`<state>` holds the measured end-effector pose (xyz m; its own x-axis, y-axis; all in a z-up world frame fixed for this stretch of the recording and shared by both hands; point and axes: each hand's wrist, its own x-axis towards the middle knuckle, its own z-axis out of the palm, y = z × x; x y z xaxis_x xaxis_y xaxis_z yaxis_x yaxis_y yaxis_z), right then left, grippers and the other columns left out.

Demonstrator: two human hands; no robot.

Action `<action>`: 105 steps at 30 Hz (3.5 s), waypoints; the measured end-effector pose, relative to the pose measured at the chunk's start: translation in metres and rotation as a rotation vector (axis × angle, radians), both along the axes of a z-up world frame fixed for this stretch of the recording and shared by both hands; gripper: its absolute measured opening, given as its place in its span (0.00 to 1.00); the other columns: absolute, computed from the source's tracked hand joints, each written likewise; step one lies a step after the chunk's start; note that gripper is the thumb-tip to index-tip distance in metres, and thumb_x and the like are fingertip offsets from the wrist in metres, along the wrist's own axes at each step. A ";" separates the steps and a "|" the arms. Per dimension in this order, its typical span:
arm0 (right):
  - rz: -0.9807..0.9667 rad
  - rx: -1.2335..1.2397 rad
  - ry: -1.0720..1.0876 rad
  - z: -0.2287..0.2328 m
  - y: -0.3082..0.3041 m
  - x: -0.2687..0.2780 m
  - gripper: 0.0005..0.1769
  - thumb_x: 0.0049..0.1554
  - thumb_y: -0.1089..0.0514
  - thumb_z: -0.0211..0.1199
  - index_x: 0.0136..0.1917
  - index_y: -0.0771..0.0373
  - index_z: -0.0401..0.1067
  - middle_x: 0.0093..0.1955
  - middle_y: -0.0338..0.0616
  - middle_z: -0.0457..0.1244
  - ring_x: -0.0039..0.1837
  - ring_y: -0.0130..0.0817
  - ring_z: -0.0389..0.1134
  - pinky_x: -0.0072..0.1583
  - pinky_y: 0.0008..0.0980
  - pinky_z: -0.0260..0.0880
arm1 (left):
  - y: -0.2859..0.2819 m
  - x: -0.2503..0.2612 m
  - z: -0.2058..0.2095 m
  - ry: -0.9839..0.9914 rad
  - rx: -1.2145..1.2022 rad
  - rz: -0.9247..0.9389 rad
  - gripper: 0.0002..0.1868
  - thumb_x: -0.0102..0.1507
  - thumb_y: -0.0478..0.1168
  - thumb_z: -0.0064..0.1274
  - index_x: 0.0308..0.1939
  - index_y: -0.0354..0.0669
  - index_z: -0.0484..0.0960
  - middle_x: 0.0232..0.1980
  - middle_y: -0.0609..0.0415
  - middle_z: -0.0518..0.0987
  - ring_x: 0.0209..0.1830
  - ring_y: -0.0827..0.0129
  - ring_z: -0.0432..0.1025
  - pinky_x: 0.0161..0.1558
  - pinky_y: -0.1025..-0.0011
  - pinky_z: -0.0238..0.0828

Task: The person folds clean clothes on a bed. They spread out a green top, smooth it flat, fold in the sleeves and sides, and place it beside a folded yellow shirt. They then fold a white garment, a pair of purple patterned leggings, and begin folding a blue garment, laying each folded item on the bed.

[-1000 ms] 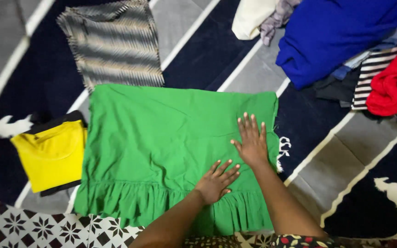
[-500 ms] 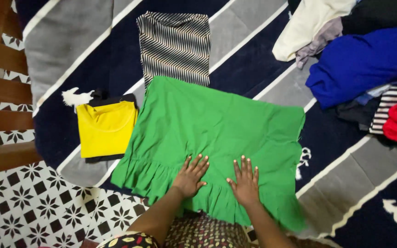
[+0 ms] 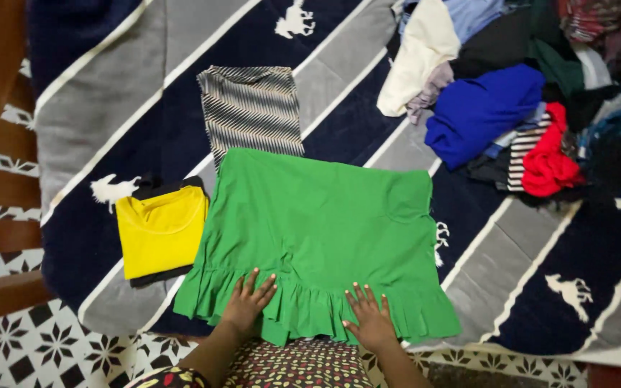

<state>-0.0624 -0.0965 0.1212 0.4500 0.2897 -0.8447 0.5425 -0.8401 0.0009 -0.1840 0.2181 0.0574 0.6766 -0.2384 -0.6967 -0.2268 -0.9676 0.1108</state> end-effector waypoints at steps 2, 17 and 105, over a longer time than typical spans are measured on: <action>-0.046 -0.022 0.010 -0.014 -0.016 0.000 0.45 0.65 0.29 0.43 0.85 0.40 0.27 0.88 0.31 0.20 0.87 0.37 0.19 0.81 0.59 0.22 | 0.005 -0.001 -0.018 -0.308 0.008 -0.047 0.52 0.59 0.37 0.55 0.80 0.57 0.39 0.84 0.59 0.31 0.80 0.38 0.30 0.72 0.40 0.39; -0.729 0.466 -0.964 -0.102 -0.185 0.081 0.22 0.61 0.46 0.62 0.64 0.59 0.75 0.62 0.52 0.68 0.64 0.54 0.64 0.65 0.49 0.64 | -0.014 0.042 0.039 0.326 -0.051 0.254 0.48 0.57 0.54 0.65 0.76 0.58 0.55 0.83 0.59 0.42 0.84 0.54 0.34 0.79 0.45 0.29; 0.301 0.734 0.204 -0.019 0.204 -0.048 0.45 0.58 0.42 0.62 0.80 0.60 0.49 0.83 0.57 0.41 0.82 0.59 0.38 0.75 0.61 0.37 | 0.032 -0.125 -0.054 -0.035 -0.331 0.665 0.15 0.61 0.38 0.47 0.49 0.44 0.83 0.55 0.52 0.80 0.62 0.58 0.69 0.64 0.57 0.60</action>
<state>-0.1100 0.1076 0.1020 0.1230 0.8847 -0.4497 0.6751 -0.4067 -0.6156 -0.3089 0.2497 0.0039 0.7718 0.0350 -0.6348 0.3860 -0.8192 0.4241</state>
